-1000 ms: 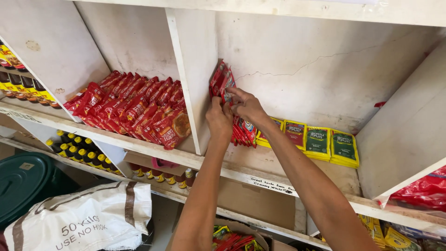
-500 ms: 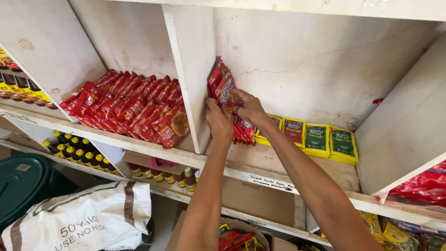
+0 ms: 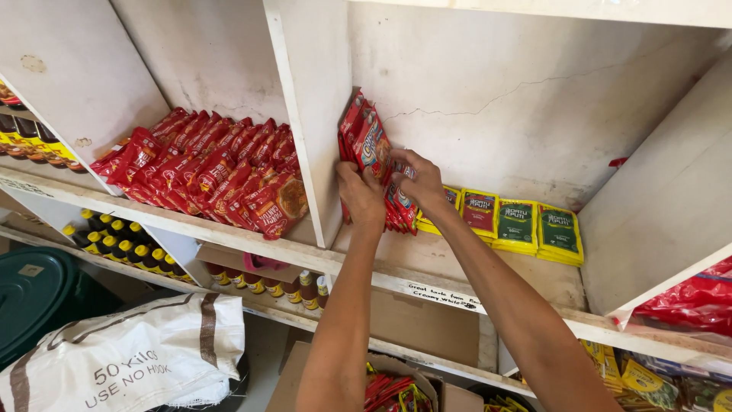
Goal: Stocking and arranging seasoning packets from a box onto wooden grocery shelves.
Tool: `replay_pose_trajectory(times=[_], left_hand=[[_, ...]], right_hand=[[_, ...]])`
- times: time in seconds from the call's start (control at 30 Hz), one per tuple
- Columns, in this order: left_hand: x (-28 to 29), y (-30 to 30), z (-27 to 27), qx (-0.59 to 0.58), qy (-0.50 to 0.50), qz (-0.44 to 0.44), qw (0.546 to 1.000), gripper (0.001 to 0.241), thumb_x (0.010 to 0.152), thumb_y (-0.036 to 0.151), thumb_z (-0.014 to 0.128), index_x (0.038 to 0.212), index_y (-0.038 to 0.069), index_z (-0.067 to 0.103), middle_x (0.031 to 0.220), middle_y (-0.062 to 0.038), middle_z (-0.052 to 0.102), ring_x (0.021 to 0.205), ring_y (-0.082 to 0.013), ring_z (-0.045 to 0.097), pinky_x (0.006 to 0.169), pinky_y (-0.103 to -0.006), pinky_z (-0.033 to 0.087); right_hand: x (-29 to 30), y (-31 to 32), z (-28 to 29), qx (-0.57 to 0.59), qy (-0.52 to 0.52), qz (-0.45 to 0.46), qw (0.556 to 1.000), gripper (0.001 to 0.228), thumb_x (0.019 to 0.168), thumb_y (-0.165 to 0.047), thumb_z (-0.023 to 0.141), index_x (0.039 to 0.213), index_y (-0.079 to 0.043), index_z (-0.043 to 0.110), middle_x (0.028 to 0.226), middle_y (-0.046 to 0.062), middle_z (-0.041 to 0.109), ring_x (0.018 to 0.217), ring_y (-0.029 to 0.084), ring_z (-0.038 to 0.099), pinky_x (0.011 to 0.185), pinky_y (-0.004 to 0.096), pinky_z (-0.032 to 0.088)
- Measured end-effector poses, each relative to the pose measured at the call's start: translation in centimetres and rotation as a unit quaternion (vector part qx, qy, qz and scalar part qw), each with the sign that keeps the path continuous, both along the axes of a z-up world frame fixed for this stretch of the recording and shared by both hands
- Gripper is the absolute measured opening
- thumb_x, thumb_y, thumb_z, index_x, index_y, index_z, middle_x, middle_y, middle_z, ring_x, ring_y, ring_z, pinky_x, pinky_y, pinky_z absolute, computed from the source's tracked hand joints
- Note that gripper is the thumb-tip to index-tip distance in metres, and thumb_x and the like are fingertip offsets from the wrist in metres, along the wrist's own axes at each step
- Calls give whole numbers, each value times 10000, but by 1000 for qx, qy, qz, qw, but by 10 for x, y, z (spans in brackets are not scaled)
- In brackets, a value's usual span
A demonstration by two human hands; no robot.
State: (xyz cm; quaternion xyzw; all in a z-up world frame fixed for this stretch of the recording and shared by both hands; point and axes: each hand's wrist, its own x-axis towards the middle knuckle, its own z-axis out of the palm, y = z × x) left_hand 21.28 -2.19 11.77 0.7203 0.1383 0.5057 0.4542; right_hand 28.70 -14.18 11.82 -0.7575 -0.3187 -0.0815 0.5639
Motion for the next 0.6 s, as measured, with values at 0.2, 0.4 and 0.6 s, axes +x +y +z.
replay_pose_trajectory(times=[0.2, 0.4, 0.6], left_hand=[[-3, 0, -5, -18, 10, -9, 1000, 292, 895, -9, 663, 1120, -38, 479, 1022, -294, 605, 946, -480, 607, 841, -553, 462], [-10, 5, -18, -48, 13, -25, 998, 249, 922, -4, 662, 1118, -21, 510, 1007, -256, 641, 898, -427, 668, 788, -508, 522], [-46, 10, -28, -41, 44, -69, 996, 271, 920, 24, 674, 1156, 12, 541, 939, -202, 700, 858, -372, 703, 779, -485, 534]], right_hand=[[-14, -9, -6, 34, 90, -19, 995, 478, 875, 7, 655, 1348, -58, 636, 1277, 104, 707, 950, 150, 635, 730, 273, 518], [-10, -14, -39, 42, -143, -24, 989, 425, 908, 52, 705, 1327, -18, 681, 1267, 76, 725, 1105, 93, 645, 938, 258, 509], [-48, -12, -17, 75, -4, -58, 995, 390, 902, 23, 668, 1279, -72, 693, 1120, 15, 739, 764, 58, 556, 691, 230, 504]])
